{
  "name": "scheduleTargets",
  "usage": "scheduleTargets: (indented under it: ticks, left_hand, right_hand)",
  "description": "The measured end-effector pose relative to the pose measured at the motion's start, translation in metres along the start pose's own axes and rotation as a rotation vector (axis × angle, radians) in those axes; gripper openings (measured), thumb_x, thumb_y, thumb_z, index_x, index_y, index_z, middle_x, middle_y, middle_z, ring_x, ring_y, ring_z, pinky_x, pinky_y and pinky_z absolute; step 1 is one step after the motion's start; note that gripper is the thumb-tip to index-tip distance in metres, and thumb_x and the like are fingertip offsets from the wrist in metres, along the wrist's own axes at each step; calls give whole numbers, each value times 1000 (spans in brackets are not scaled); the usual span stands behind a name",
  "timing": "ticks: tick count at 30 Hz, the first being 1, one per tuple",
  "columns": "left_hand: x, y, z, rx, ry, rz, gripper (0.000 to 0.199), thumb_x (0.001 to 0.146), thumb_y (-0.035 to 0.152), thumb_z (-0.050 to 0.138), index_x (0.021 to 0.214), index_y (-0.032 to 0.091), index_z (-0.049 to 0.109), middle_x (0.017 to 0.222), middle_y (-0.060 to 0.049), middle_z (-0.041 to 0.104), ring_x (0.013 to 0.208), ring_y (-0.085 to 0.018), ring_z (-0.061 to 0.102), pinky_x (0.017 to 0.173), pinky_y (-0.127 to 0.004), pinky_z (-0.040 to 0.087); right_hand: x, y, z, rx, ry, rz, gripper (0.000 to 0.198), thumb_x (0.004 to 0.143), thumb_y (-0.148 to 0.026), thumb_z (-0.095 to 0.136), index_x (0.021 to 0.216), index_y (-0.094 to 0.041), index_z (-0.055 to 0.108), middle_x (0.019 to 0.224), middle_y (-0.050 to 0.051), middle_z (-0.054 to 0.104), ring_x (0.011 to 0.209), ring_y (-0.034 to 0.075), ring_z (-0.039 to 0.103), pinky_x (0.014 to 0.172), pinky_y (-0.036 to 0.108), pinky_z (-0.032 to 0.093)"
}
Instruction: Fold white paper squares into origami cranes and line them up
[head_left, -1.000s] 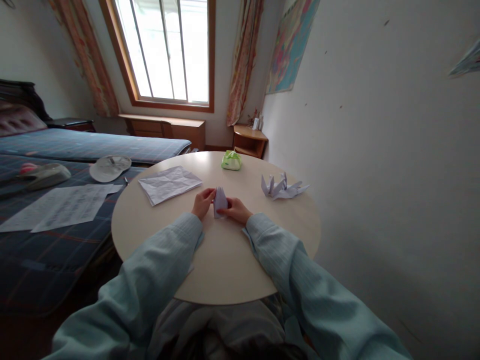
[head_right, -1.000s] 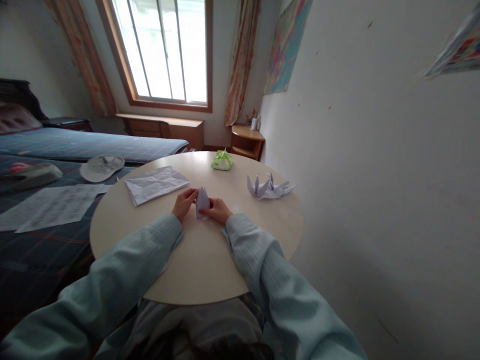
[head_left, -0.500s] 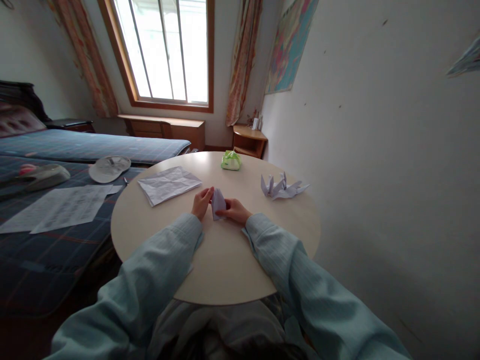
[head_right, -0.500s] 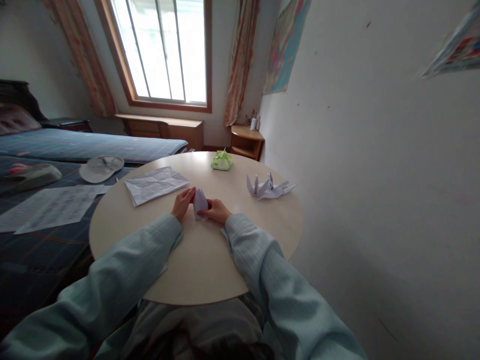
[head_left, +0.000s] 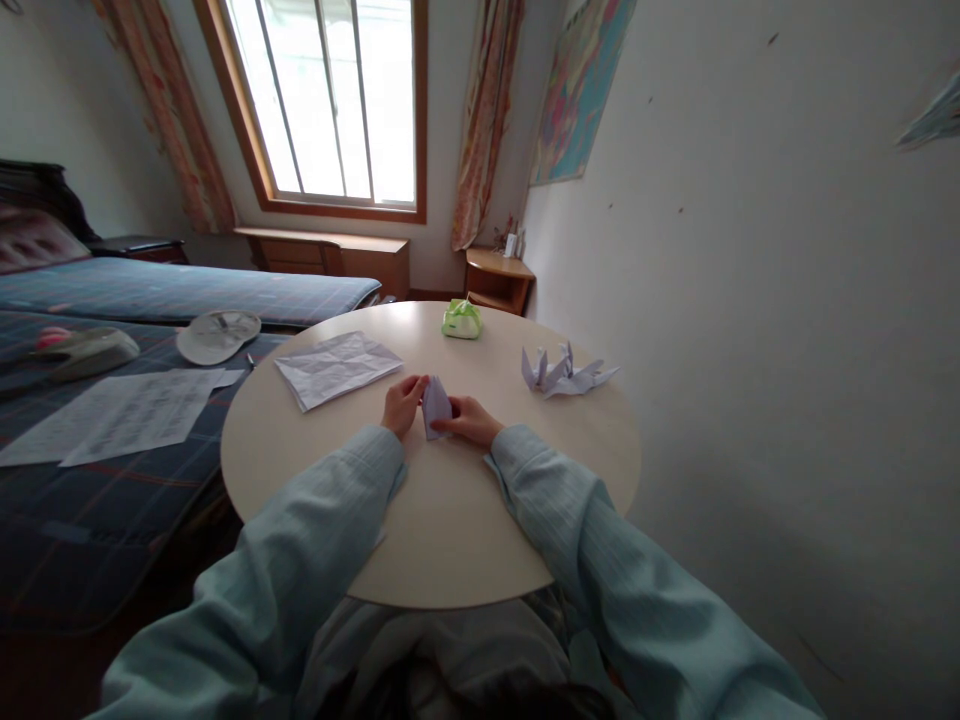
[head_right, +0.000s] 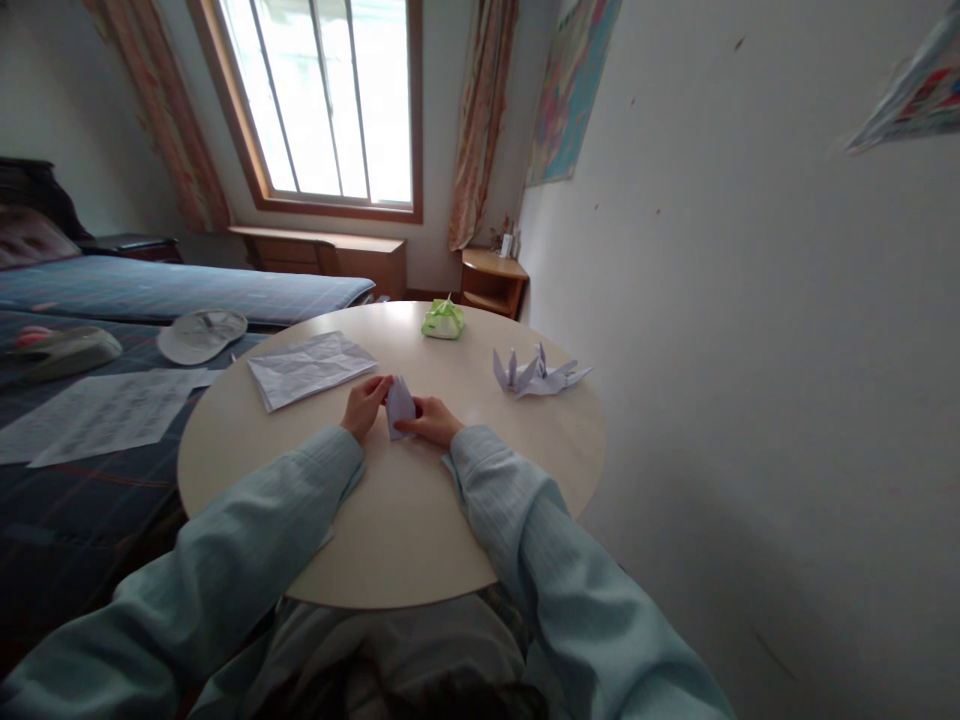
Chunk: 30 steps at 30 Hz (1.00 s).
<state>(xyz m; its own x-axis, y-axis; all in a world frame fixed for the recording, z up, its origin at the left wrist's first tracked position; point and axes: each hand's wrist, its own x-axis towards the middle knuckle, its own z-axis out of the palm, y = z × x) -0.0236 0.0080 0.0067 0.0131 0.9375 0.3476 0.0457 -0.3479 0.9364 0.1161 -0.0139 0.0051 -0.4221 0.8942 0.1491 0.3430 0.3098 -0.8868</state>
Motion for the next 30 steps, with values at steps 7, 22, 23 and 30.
scheduleTargets:
  ticks: [7, 22, 23, 30]
  left_hand:
    - [0, 0, 0, 53, 10, 13, 38, 63, 52, 50, 61, 14, 56, 51, 3, 48, 51, -9, 43, 45, -20, 35]
    - [-1, 2, 0, -32, -7, -34, 34, 63, 48, 53, 63, 14, 57, 53, 3, 49, 50, -8, 43, 45, -20, 35]
    - [-1, 2, 1, -40, -9, -39, 33, 62, 47, 54, 63, 13, 57, 54, 3, 50, 51, -8, 44, 46, -20, 36]
    - [-1, 2, 1, -75, -20, -55, 31, 60, 44, 56, 64, 13, 58, 55, 2, 51, 52, -9, 45, 47, -20, 37]
  right_hand:
    - [2, 5, 1, 31, -6, -7, 38, 57, -28, 63, 90, -10, 59, 74, 0, 59, 67, 11, 51, 61, 22, 40]
    - [0, 0, 0, -65, 30, -13, 35, 58, -28, 62, 88, -9, 60, 73, 1, 60, 66, 12, 52, 59, 22, 40]
    - [0, -1, 0, -70, 37, -16, 35, 59, -28, 62, 88, -9, 60, 73, 1, 60, 66, 12, 52, 59, 22, 40]
    - [0, -1, 0, -105, 59, -26, 33, 59, -27, 62, 88, -10, 60, 74, 1, 61, 67, 12, 52, 60, 22, 40]
